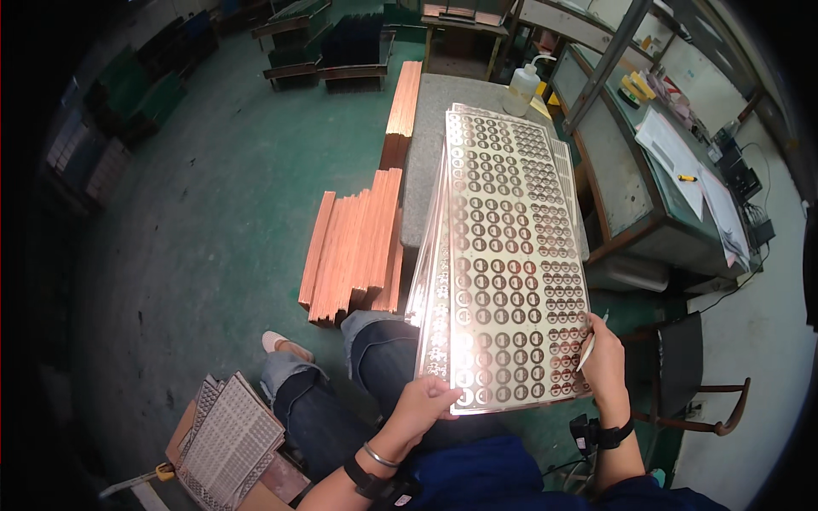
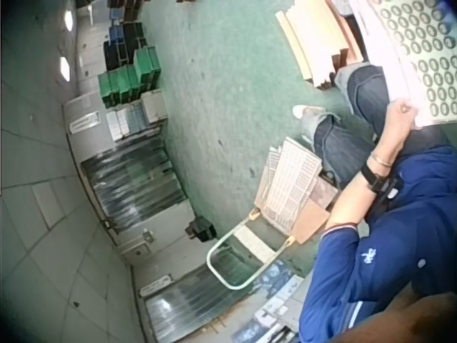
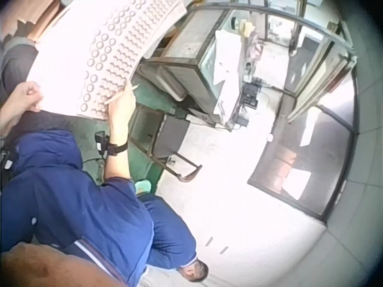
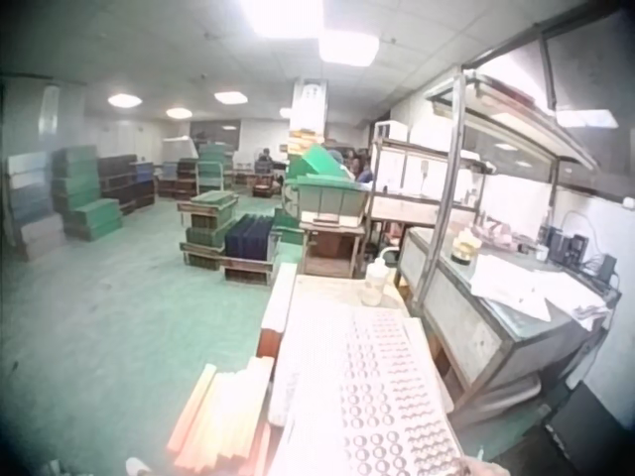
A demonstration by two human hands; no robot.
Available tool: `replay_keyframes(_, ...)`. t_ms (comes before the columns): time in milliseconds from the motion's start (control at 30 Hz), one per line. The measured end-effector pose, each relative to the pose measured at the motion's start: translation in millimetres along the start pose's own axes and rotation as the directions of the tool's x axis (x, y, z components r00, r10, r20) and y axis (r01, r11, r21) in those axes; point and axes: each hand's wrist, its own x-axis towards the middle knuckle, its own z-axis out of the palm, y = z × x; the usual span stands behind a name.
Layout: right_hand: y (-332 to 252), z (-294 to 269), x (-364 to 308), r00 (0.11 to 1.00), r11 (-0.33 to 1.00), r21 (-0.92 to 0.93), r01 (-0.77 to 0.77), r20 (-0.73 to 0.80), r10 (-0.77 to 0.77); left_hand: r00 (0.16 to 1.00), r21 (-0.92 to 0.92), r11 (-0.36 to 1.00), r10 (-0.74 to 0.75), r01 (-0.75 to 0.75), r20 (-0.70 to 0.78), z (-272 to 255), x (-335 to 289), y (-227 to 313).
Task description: Inspecting and marking specific components on large metal sheets using a stylus.
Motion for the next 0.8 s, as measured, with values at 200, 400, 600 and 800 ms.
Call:
replay_keyframes(200, 0.9, -0.2, 1.7, 0.979, 0.975, 0.140, -0.172, 0.135, 0.153, 1.000, -0.091, 0.996, -0.016, 0.014, -0.022, -4.8, -11.7, 5.0)
replay_keyframes(400, 0.2, 22.3, -23.1, 0.998, 0.965, 0.259, 0.051, -0.046, -0.040, 0.990, -0.153, 0.987, 0.034, -0.055, -0.137, -38.1, -33.0, 8.0)
replay_keyframes(600, -23.7, 37.2, -41.7, 0.982, 0.940, 0.284, 0.188, -0.022, -0.190, 0.928, 0.307, 0.935, 0.261, -0.176, -0.265, -54.0, -40.8, 11.3)
replay_keyframes(800, -20.1, 62.3, -59.9, 0.958, 0.942, 0.176, 0.285, -0.036, -0.283, 0.771, 0.848, 0.486, 0.616, -0.212, -0.161, -20.7, -59.3, 27.3)
